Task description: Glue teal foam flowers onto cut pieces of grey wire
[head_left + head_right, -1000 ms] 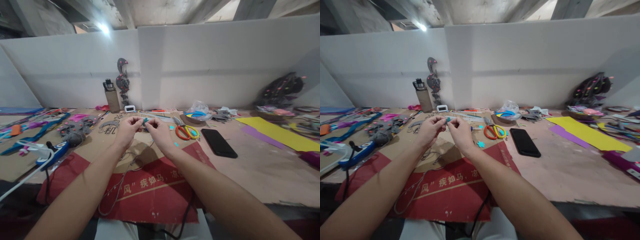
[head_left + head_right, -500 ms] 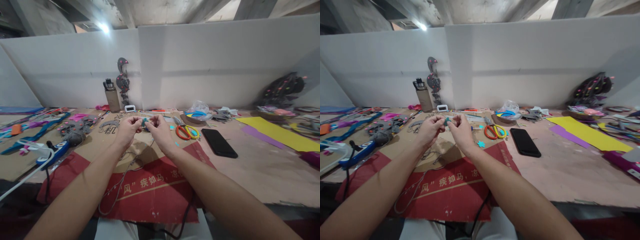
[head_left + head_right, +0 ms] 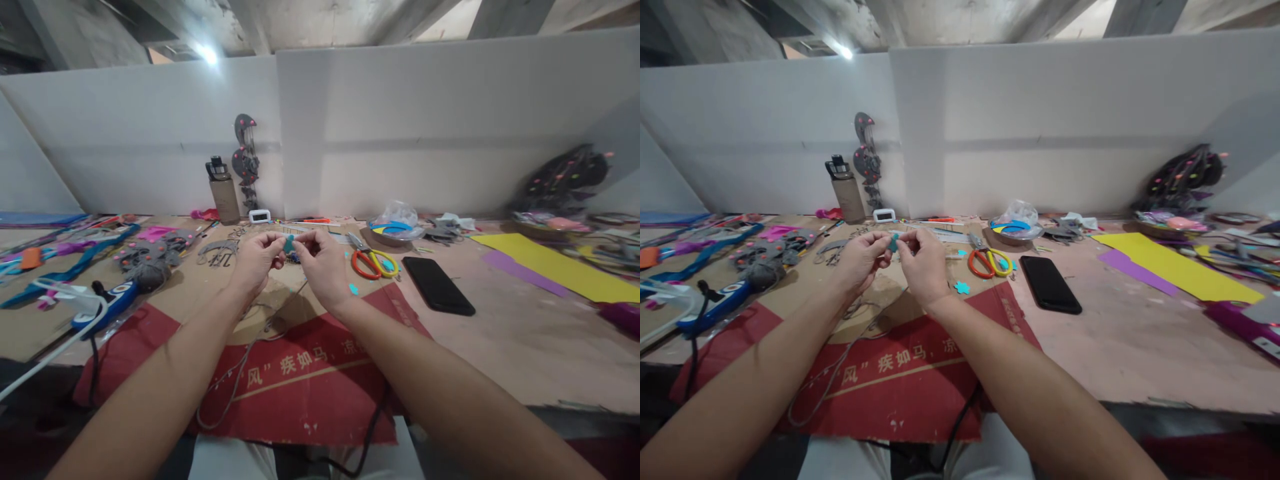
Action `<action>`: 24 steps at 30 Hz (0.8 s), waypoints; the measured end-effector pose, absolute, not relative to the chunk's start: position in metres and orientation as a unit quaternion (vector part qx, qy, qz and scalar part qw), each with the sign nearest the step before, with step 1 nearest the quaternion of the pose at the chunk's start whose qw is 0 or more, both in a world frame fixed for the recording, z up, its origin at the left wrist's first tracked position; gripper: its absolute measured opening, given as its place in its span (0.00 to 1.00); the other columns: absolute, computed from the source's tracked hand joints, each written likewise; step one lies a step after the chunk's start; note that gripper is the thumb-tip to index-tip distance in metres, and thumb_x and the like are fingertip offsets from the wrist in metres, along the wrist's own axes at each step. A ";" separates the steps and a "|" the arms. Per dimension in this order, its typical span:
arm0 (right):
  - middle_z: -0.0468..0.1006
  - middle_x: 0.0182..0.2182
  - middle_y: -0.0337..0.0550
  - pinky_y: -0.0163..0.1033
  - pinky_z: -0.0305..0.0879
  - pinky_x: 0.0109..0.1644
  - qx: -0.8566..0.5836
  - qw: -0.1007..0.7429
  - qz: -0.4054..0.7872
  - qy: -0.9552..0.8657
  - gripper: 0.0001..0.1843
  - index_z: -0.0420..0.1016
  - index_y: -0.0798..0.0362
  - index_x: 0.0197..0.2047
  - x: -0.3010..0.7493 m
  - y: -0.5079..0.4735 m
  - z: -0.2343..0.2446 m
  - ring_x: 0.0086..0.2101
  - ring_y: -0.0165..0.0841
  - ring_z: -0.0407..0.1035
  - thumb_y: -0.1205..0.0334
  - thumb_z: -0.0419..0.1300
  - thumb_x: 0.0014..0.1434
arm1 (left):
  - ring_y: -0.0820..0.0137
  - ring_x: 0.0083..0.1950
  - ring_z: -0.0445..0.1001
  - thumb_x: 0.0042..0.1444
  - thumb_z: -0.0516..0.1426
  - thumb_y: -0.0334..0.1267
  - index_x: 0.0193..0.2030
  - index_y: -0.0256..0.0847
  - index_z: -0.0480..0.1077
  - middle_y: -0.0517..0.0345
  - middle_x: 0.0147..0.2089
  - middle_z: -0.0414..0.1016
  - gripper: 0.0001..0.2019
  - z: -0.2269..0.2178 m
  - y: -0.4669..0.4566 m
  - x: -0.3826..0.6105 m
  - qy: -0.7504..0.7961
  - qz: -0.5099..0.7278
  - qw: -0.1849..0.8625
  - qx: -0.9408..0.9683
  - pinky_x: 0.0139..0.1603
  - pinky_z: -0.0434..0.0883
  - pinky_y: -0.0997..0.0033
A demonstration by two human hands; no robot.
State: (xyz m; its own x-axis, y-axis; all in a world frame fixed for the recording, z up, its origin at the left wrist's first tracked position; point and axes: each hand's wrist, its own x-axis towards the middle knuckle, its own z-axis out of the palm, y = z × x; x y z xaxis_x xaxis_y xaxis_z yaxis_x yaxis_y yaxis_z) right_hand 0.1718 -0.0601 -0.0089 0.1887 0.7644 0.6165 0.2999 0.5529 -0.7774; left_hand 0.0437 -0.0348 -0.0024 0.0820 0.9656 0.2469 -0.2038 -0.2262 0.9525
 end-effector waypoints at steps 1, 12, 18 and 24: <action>0.70 0.26 0.39 0.35 0.58 0.34 -0.436 0.633 0.176 -0.615 0.05 0.71 0.54 0.31 0.172 -0.060 -0.009 0.28 0.29 0.61 0.61 0.58 0.53 | 0.80 0.19 0.61 0.44 0.63 0.39 0.30 0.36 0.69 0.63 0.21 0.66 0.11 -0.003 -0.034 0.044 0.357 0.575 0.510 0.531 0.19 0.56 0.79; 0.67 0.22 0.36 0.34 0.55 0.28 -0.453 0.622 0.270 -0.579 0.10 0.69 0.54 0.27 0.172 -0.058 -0.007 0.23 0.27 0.58 0.56 0.59 0.51 | 0.80 0.20 0.60 0.43 0.63 0.39 0.30 0.36 0.69 0.63 0.21 0.65 0.10 0.001 -0.038 0.044 0.362 0.561 0.508 0.544 0.18 0.55 0.80; 0.63 0.21 0.33 0.33 0.53 0.27 -0.452 0.630 0.302 -0.555 0.09 0.67 0.53 0.29 0.173 -0.056 -0.006 0.23 0.26 0.56 0.57 0.60 0.48 | 0.80 0.21 0.61 0.44 0.63 0.40 0.29 0.36 0.69 0.63 0.21 0.65 0.10 -0.001 -0.037 0.043 0.358 0.544 0.503 0.568 0.19 0.56 0.80; 0.60 0.20 0.32 0.33 0.49 0.25 -0.436 0.615 0.355 -0.553 0.11 0.70 0.54 0.31 0.173 -0.053 -0.008 0.22 0.26 0.53 0.54 0.58 0.49 | 0.80 0.22 0.62 0.43 0.63 0.38 0.31 0.35 0.71 0.61 0.24 0.66 0.10 0.003 -0.040 0.043 0.336 0.538 0.548 0.545 0.18 0.56 0.80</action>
